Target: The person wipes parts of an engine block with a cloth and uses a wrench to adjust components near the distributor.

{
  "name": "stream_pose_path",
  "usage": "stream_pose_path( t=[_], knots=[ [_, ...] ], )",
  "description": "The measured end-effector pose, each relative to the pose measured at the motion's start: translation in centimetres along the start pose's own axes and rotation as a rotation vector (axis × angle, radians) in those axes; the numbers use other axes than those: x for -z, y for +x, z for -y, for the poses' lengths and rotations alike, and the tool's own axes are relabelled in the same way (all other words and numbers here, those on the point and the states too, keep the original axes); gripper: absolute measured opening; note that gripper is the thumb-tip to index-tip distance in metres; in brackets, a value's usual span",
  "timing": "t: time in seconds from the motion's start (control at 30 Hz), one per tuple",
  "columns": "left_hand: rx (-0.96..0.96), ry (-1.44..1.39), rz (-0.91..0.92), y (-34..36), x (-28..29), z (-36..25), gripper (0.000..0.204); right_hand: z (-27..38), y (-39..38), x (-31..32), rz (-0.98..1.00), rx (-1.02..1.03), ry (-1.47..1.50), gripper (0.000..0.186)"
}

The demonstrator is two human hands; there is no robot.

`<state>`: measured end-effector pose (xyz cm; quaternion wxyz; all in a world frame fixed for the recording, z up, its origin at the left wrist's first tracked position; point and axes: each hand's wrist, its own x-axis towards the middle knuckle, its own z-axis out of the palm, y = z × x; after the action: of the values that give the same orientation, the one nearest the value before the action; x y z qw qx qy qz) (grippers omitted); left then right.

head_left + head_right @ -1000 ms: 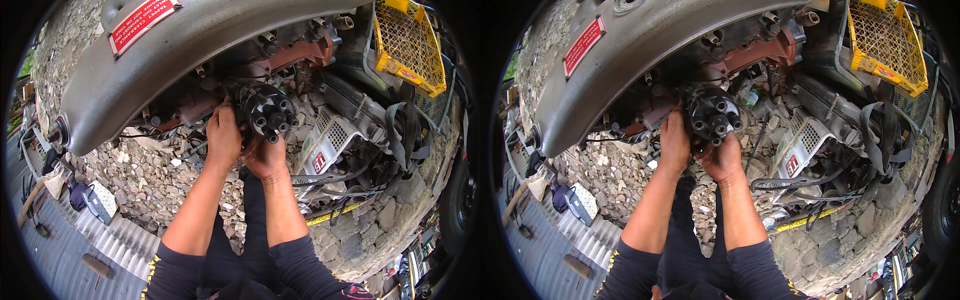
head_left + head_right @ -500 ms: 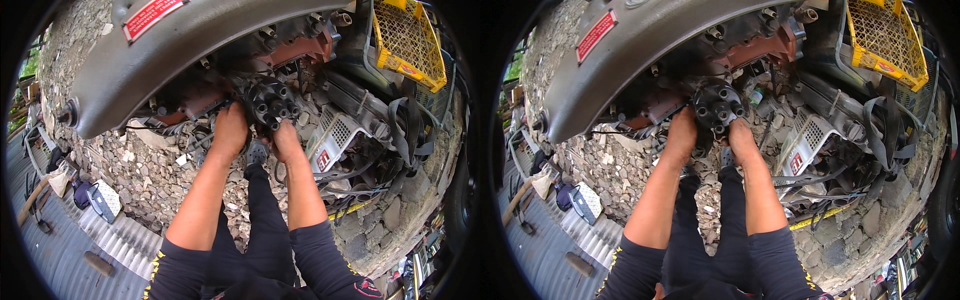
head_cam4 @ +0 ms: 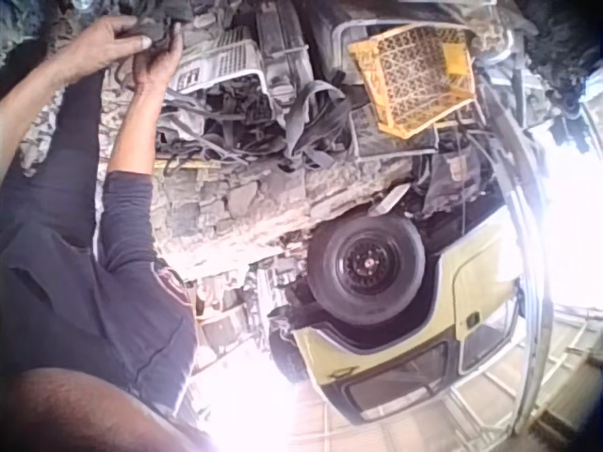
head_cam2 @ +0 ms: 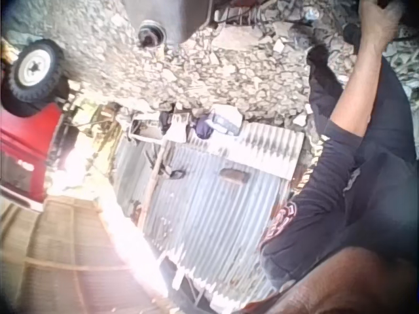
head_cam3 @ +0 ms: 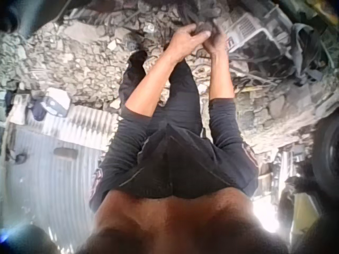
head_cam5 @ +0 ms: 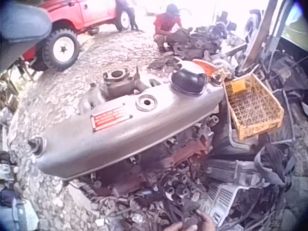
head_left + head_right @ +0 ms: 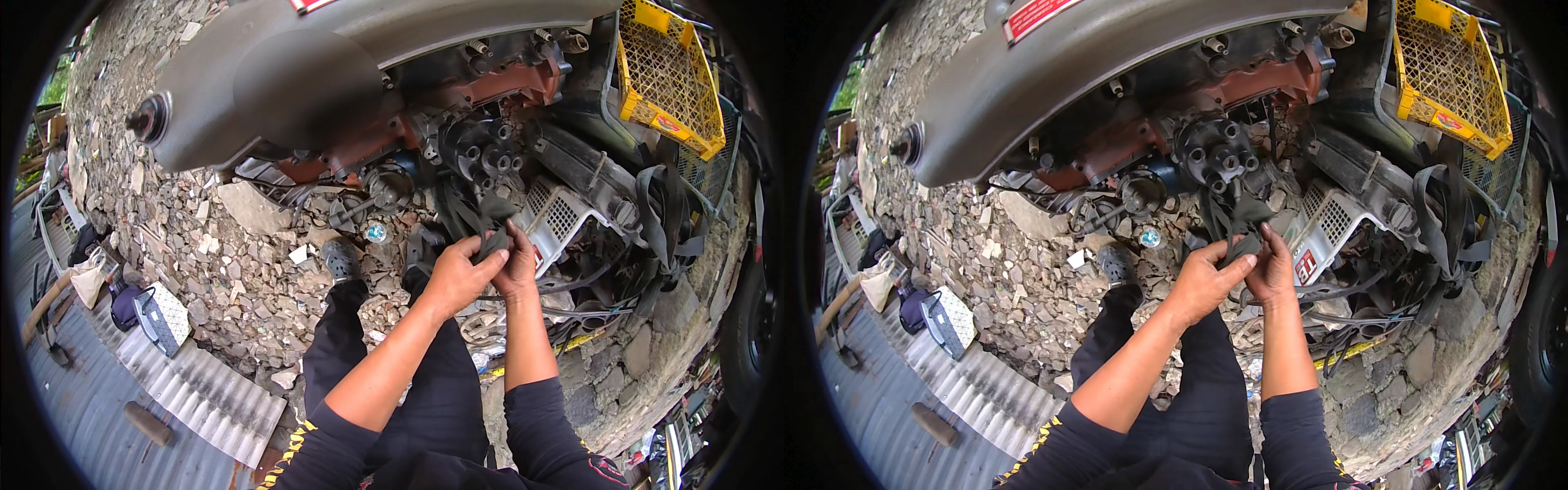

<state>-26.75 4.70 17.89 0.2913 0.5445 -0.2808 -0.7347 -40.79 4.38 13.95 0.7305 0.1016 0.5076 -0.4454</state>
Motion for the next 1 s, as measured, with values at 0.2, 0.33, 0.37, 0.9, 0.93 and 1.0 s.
stream_pose_path(
  t=[0.2,0.33,0.37,0.9,0.93,1.0],
  knots=[
    [-0.016,-0.214,-0.185,-1.8,4.6,3.2,0.021,0.6,-0.4,2.2,-0.284,0.147,-0.923,0.025],
    [-0.036,-0.025,-0.072,-3.1,7.8,6.0,0.021,-1.2,-1.3,1.1,-0.255,0.389,-0.512,0.029],
    [-0.055,0.097,-0.034,-3.7,8.3,5.9,0.02,-1.8,-1.3,1.3,-0.22,0.428,-0.369,0.03],
    [-0.367,0.388,-0.057,-3.3,8.3,10.8,0.043,-2.0,3.3,0.3,0.524,0.52,0.23,0.045],
    [-0.344,0.386,-0.057,-3.0,9.4,12.0,0.041,-1.9,5.7,0.7,0.61,0.491,0.265,0.041],
    [-0.292,0.4,-0.043,-2.8,11.9,14.9,0.038,-3.3,8.9,-2.1,0.12,0.568,0.26,0.033]
  ],
)
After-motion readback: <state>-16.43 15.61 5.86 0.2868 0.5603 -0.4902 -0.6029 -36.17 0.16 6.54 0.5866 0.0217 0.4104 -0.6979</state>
